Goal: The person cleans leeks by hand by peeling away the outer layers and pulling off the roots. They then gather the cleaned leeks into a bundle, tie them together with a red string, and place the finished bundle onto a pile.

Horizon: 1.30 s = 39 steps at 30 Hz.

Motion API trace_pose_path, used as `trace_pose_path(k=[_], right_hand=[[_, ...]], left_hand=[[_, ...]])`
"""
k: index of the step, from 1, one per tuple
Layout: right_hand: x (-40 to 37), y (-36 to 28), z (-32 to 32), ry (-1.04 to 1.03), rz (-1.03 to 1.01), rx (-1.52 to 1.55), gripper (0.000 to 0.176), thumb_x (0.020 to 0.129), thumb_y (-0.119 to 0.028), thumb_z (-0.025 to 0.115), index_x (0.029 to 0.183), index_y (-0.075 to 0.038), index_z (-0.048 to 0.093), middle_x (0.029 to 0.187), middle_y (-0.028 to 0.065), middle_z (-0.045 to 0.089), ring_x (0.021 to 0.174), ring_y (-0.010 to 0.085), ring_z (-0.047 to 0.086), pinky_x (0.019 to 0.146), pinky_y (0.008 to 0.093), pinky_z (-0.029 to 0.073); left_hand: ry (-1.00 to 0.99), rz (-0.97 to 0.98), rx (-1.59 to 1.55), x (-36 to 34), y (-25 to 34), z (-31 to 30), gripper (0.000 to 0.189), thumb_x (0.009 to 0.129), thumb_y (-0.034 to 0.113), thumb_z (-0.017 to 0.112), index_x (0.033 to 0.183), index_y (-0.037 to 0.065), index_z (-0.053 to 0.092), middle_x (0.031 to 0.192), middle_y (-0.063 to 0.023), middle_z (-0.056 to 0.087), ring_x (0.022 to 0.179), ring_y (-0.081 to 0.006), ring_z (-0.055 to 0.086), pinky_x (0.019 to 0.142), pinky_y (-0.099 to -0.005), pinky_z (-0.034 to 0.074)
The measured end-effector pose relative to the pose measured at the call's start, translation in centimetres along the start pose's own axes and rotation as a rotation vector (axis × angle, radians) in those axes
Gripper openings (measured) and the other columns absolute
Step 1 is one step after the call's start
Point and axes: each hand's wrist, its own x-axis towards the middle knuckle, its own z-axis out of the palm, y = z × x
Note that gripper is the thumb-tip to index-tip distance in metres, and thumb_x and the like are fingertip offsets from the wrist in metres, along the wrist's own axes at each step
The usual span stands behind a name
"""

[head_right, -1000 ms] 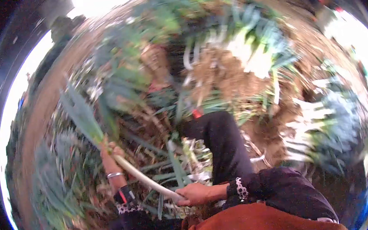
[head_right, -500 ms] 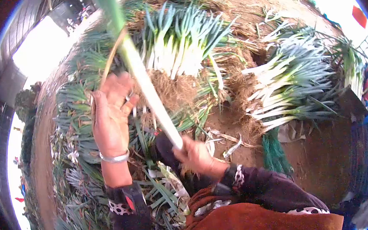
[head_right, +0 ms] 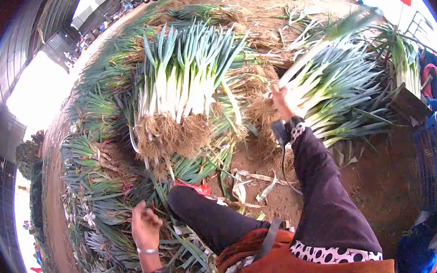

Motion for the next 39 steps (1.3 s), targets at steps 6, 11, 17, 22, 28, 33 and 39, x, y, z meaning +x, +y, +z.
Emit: trace_pose_path(k=[6, 11, 17, 22, 28, 33, 39], right_hand=[[1.0, 12.2, -5.7, -0.351, -0.548, -0.013, 0.037, 0.091, -0.039, 0.044, 0.084, -0.006, 0.058, 0.067, 0.0045, 0.053, 0.059, 0.0139, 0.051, 0.050, 0.0294, 0.039], [-1.6, 16.9, -4.8, -0.498, 0.513, 0.632, 0.021, 0.087, -0.031, 0.055, 0.090, -0.011, 0.051, 0.082, 0.0007, 0.055, 0.065, 0.0128, 0.055, 0.056, 0.0272, 0.048], [-4.1, 13.8, -5.4, -0.329, 0.527, 0.772, 0.019, 0.086, -0.020, 0.057, 0.094, -0.008, 0.046, 0.077, 0.0048, 0.056, 0.063, 0.0163, 0.059, 0.053, 0.0254, 0.054], [-4.2, 13.1, -5.8, -0.247, 0.497, 0.735, 0.020, 0.086, -0.013, 0.055, 0.101, -0.006, 0.045, 0.084, 0.0087, 0.056, 0.078, 0.0215, 0.060, 0.062, 0.0309, 0.055], [-5.2, 6.3, -3.6, -0.993, 0.175, 0.476, 0.012, 0.083, -0.014, 0.057, 0.092, -0.006, 0.056, 0.077, 0.0053, 0.058, 0.068, 0.0149, 0.055, 0.055, 0.0285, 0.045], [-14.6, -4.8, 10.5, -1.013, 0.203, 0.343, 0.021, 0.085, -0.027, 0.055, 0.093, -0.008, 0.057, 0.073, 0.0000, 0.057, 0.060, 0.0092, 0.051, 0.054, 0.0227, 0.043], [-46.4, -17.4, 21.5, -1.746, -0.173, -0.238, 0.034, 0.088, -0.032, 0.051, 0.106, -0.004, 0.055, 0.090, 0.0065, 0.062, 0.076, 0.0129, 0.059, 0.067, 0.0281, 0.049]], left_hand=[[0.300, -0.179, -0.130, -3.1, -4.2, -9.5, 0.023, 0.090, 0.034, 0.049, 0.100, 0.015, 0.058, 0.066, 0.0049, 0.051, 0.055, -0.0102, 0.048, 0.049, -0.0273, 0.040], [0.392, -0.249, -0.091, -4.9, -6.3, -13.9, 0.021, 0.090, 0.035, 0.049, 0.096, 0.018, 0.058, 0.069, 0.0061, 0.052, 0.056, -0.0096, 0.047, 0.049, -0.0287, 0.040], [0.447, -0.269, -0.094, -5.8, -6.7, -14.9, 0.017, 0.088, 0.033, 0.053, 0.098, 0.020, 0.056, 0.072, 0.0056, 0.053, 0.057, -0.0100, 0.047, 0.049, -0.0271, 0.039], [0.428, -0.236, 0.110, -7.1, -7.1, -17.6, 0.021, 0.088, 0.029, 0.053, 0.107, 0.020, 0.051, 0.072, 0.0028, 0.052, 0.053, -0.0110, 0.045, 0.046, -0.0268, 0.038], [0.402, 0.046, 0.400, -11.1, -6.0, -20.0, 0.023, 0.087, 0.021, 0.053, 0.105, 0.006, 0.056, 0.070, 0.0006, 0.053, 0.059, -0.0103, 0.051, 0.049, -0.0242, 0.039], [0.778, -0.082, 0.079, -12.9, -4.9, -26.1, 0.027, 0.088, 0.031, 0.053, 0.091, 0.006, 0.059, 0.075, -0.0026, 0.060, 0.064, -0.0130, 0.055, 0.051, -0.0243, 0.040], [0.747, -0.043, -0.192, -15.6, -7.6, -31.9, 0.032, 0.090, 0.037, 0.045, 0.104, 0.010, 0.054, 0.089, 0.0015, 0.058, 0.077, -0.0145, 0.054, 0.071, -0.0297, 0.042]])
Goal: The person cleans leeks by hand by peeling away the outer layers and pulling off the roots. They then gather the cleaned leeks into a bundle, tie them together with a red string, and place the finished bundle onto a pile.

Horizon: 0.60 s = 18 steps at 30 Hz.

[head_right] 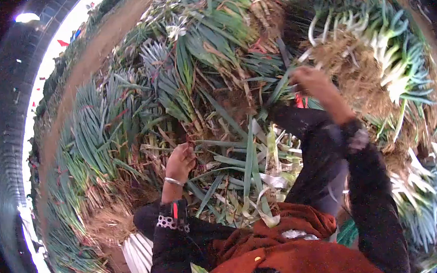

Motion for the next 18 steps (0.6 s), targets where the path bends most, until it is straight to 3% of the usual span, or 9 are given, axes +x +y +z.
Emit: trace_pose_path(k=[2, 3, 4, 5, 6, 9, 10, 12, 18], right_hand=[[6.8, 2.5, 8.1, -0.079, 0.054, -0.120, 0.038, 0.085, -0.035, 0.052, 0.101, -0.001, 0.058, 0.082, 0.0069, 0.062, 0.062, 0.0141, 0.060, 0.055, 0.0271, 0.049], [9.7, 4.4, 11.0, -0.092, 0.008, -0.353, 0.040, 0.082, -0.038, 0.054, 0.092, 0.000, 0.061, 0.081, 0.0106, 0.064, 0.066, 0.0196, 0.062, 0.061, 0.0309, 0.050], [12.0, 7.2, 13.8, 0.122, -0.327, -0.657, 0.046, 0.081, -0.043, 0.052, 0.082, 0.001, 0.064, 0.078, 0.0202, 0.063, 0.077, 0.0340, 0.062, 0.071, 0.0407, 0.048], [13.7, 8.4, 16.1, 0.156, -0.179, -0.607, 0.048, 0.080, -0.044, 0.050, 0.079, 0.002, 0.064, 0.079, 0.0253, 0.061, 0.081, 0.0419, 0.058, 0.075, 0.0447, 0.045], [17.1, 12.6, 17.3, 0.145, -0.152, -0.673, 0.049, 0.079, -0.045, 0.051, 0.078, 0.002, 0.064, 0.078, 0.0248, 0.061, 0.080, 0.0409, 0.059, 0.074, 0.0443, 0.046], [19.8, 15.9, 19.8, 0.094, 0.162, -0.598, 0.049, 0.076, -0.043, 0.055, 0.091, 0.004, 0.061, 0.088, 0.0252, 0.061, 0.084, 0.0402, 0.058, 0.075, 0.0453, 0.045], [21.1, 18.2, 20.7, 0.085, 0.162, -0.604, 0.049, 0.076, -0.043, 0.055, 0.091, 0.004, 0.061, 0.088, 0.0252, 0.061, 0.084, 0.0402, 0.058, 0.075, 0.0453, 0.045], [22.6, 22.6, 22.2, 0.335, 0.046, -0.706, 0.045, 0.076, -0.046, 0.057, 0.082, -0.002, 0.063, 0.077, 0.0158, 0.064, 0.078, 0.0352, 0.060, 0.072, 0.0402, 0.046], [18.4, 15.4, 25.2, 0.092, -0.038, -0.487, 0.043, 0.078, -0.042, 0.056, 0.095, -0.004, 0.065, 0.090, 0.0189, 0.064, 0.089, 0.0258, 0.061, 0.081, 0.0372, 0.044]], left_hand=[[0.024, -0.029, -0.090, -0.2, -1.6, -1.6, 0.029, 0.090, 0.032, 0.047, 0.106, 0.008, 0.053, 0.088, -0.0011, 0.058, 0.074, -0.0137, 0.055, 0.066, -0.0276, 0.043], [0.040, -0.050, -0.155, 0.0, -2.2, -2.0, 0.027, 0.089, 0.027, 0.050, 0.107, 0.006, 0.053, 0.087, -0.0037, 0.059, 0.071, -0.0129, 0.055, 0.062, -0.0254, 0.044], [0.039, -0.057, -0.177, -0.2, -2.3, -2.0, 0.027, 0.089, 0.027, 0.050, 0.107, 0.006, 0.053, 0.087, -0.0037, 0.059, 0.071, -0.0129, 0.055, 0.062, -0.0254, 0.044], [-0.013, -0.049, -0.159, -0.8, -1.8, -1.8, 0.025, 0.090, 0.023, 0.049, 0.107, 0.005, 0.053, 0.087, -0.0041, 0.058, 0.071, -0.0122, 0.055, 0.063, -0.0251, 0.045], [-0.063, -0.037, -0.138, -1.5, -1.1, -1.6, 0.023, 0.090, 0.019, 0.049, 0.107, 0.004, 0.053, 0.087, -0.0044, 0.058, 0.071, -0.0115, 0.055, 0.064, -0.0247, 0.047], [-0.067, -0.078, -0.117, -3.5, 0.6, -2.0, 0.023, 0.091, 0.017, 0.047, 0.107, 0.002, 0.053, 0.087, -0.0046, 0.058, 0.070, -0.0108, 0.055, 0.065, -0.0253, 0.047], [-0.060, -0.080, -0.124, -3.5, 0.6, -2.5, 0.023, 0.091, 0.017, 0.047, 0.107, 0.002, 0.053, 0.087, -0.0046, 0.058, 0.070, -0.0108, 0.055, 0.065, -0.0253, 0.047], [-0.006, -0.106, -0.112, -3.6, 0.1, -3.2, 0.024, 0.091, 0.019, 0.049, 0.107, 0.001, 0.054, 0.087, -0.0044, 0.058, 0.070, -0.0108, 0.055, 0.065, -0.0246, 0.047], [-0.007, -0.030, 0.010, -1.6, -0.8, -2.9, 0.027, 0.091, 0.020, 0.048, 0.110, 0.001, 0.051, 0.088, -0.0053, 0.059, 0.073, -0.0130, 0.055, 0.065, -0.0273, 0.046]])
